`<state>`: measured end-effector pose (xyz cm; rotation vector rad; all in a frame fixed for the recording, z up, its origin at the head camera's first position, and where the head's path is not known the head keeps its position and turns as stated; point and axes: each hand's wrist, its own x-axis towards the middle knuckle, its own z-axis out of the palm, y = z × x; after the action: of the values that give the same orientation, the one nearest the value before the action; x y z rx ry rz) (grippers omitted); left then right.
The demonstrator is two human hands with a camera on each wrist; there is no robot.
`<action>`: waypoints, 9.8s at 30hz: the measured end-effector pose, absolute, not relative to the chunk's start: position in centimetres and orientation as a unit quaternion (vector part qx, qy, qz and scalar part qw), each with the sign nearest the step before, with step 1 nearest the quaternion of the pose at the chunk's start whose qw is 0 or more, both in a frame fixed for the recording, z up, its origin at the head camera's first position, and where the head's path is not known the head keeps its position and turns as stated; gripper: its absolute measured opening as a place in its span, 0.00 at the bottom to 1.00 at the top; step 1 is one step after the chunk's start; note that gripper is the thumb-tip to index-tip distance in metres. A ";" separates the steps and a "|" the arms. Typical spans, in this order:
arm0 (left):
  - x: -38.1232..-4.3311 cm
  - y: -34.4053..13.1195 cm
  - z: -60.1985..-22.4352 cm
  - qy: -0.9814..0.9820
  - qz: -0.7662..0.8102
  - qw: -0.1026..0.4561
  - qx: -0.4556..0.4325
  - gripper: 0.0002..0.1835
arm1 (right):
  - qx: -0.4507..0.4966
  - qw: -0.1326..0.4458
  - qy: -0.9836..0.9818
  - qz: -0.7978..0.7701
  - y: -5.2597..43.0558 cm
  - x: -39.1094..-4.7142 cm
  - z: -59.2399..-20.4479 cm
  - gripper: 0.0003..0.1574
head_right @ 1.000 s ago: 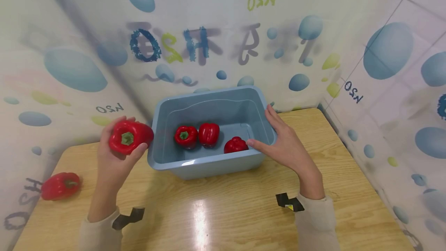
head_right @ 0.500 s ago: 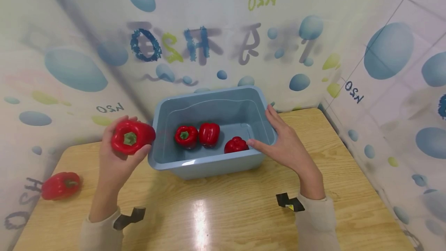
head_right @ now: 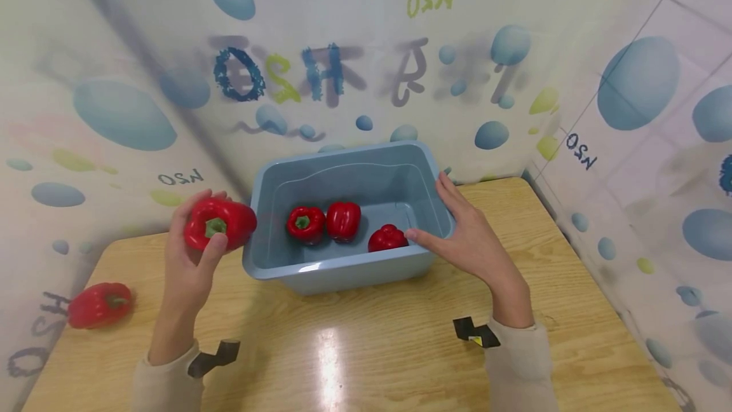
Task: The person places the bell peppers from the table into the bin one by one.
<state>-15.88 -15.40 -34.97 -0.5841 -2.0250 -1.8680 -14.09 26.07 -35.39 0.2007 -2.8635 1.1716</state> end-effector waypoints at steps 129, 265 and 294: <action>-15.1 -11.4 -35.4 -0.812 -0.415 0.248 -0.327 0.35 | 0.067 0.021 -0.923 0.379 26.2 -14.2 -35.5 0.63; -6.5 -28.4 -47.7 -0.808 -0.495 0.298 0.110 0.27 | 0.073 0.017 -0.915 0.396 26.0 -14.3 -35.5 0.62; -9.1 -34.5 -49.0 -0.822 -0.370 0.390 0.190 0.31 | 0.070 0.020 -0.915 0.396 26.1 -14.2 -35.5 0.61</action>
<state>-9.07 -34.54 -48.96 0.4820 -2.0891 -0.9400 -14.18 26.10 -35.52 0.2169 -2.8396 1.2279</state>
